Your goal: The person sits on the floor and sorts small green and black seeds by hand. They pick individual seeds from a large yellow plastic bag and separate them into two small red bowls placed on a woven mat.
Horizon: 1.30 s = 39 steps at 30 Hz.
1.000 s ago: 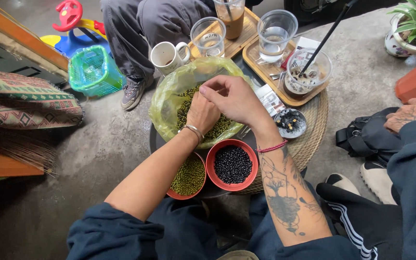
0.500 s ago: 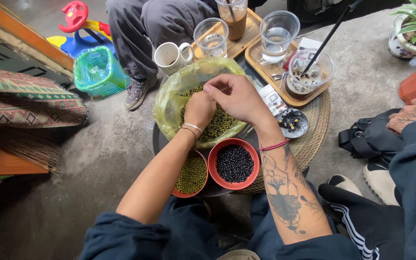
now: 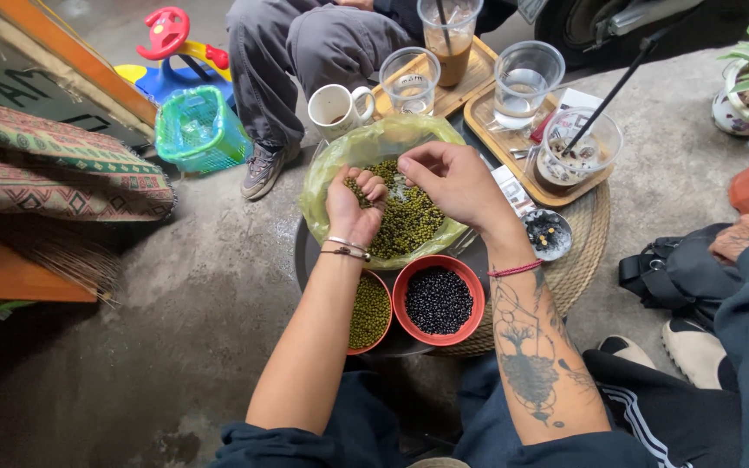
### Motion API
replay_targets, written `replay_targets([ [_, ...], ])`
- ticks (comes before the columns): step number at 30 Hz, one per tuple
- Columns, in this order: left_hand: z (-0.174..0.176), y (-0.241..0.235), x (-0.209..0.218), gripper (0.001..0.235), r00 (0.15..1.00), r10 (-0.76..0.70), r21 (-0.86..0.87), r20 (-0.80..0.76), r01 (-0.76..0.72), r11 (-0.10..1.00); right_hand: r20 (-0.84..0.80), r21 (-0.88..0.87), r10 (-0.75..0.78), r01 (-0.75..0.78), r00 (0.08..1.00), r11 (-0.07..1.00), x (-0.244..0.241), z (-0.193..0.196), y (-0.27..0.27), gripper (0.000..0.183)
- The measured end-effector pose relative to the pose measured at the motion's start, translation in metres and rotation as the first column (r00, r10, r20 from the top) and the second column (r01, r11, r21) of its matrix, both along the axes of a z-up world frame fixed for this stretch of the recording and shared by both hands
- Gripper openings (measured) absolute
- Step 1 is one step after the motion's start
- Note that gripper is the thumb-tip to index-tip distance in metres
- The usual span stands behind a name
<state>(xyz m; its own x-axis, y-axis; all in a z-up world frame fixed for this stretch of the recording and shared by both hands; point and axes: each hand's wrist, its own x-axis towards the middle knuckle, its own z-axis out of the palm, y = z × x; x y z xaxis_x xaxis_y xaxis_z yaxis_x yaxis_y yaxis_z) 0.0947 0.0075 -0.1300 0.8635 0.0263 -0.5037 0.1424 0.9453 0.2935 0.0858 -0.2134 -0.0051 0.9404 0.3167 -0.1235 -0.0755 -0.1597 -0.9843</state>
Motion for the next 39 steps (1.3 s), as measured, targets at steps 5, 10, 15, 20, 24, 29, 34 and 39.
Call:
replay_targets([
  [5, -0.016, -0.007, 0.007, 0.038, 0.999, 0.046, 0.011, -0.01, -0.046, 0.999, 0.005, 0.016, 0.005, -0.005, 1.0, 1.0, 0.002, -0.012, 0.002, 0.027],
  [10, -0.045, -0.005, 0.016, 0.038, 0.998, 0.035, 0.016, -0.061, -0.034, 0.999, -0.015, 0.007, -0.003, 0.003, 1.0, 1.0, 0.004, -0.014, 0.001, 0.028],
  [15, -0.04, -0.004, 0.01, 0.038, 0.99, 0.103, -0.085, -0.097, -0.111, 0.99, -0.03, -0.001, -0.011, 0.011, 0.999, 1.0, 0.007, -0.018, 0.002, 0.028],
  [20, -0.048, -0.001, 0.007, 0.037, 0.989, 0.15, -0.172, -0.016, -0.15, 0.974, -0.04, 0.02, -0.008, 0.009, 0.999, 1.0, -0.001, -0.009, 0.003, 0.03],
  [24, -0.009, -0.014, -0.011, 0.033, 0.974, 0.193, -0.236, 0.118, -0.162, 0.958, -0.041, 0.029, -0.005, 0.006, 0.999, 1.0, 0.0, -0.014, 0.004, 0.03],
  [29, 0.013, -0.019, -0.024, 0.033, 0.96, 0.233, -0.359, 0.153, -0.166, 0.918, -0.032, 0.026, -0.016, 0.017, 0.999, 1.0, 0.0, -0.02, 0.003, 0.03],
  [34, 0.033, -0.016, -0.057, 0.035, 0.943, 0.269, -0.429, 0.194, -0.165, 0.888, 0.023, -0.019, -0.011, 0.011, 1.0, 1.0, -0.014, -0.011, -0.001, 0.028],
  [39, 0.064, -0.013, -0.117, 0.039, 0.936, 0.306, -0.44, 0.175, -0.204, 0.875, 0.129, -0.034, -0.01, 0.014, 0.992, 0.999, -0.052, 0.0, 0.008, 0.022],
])
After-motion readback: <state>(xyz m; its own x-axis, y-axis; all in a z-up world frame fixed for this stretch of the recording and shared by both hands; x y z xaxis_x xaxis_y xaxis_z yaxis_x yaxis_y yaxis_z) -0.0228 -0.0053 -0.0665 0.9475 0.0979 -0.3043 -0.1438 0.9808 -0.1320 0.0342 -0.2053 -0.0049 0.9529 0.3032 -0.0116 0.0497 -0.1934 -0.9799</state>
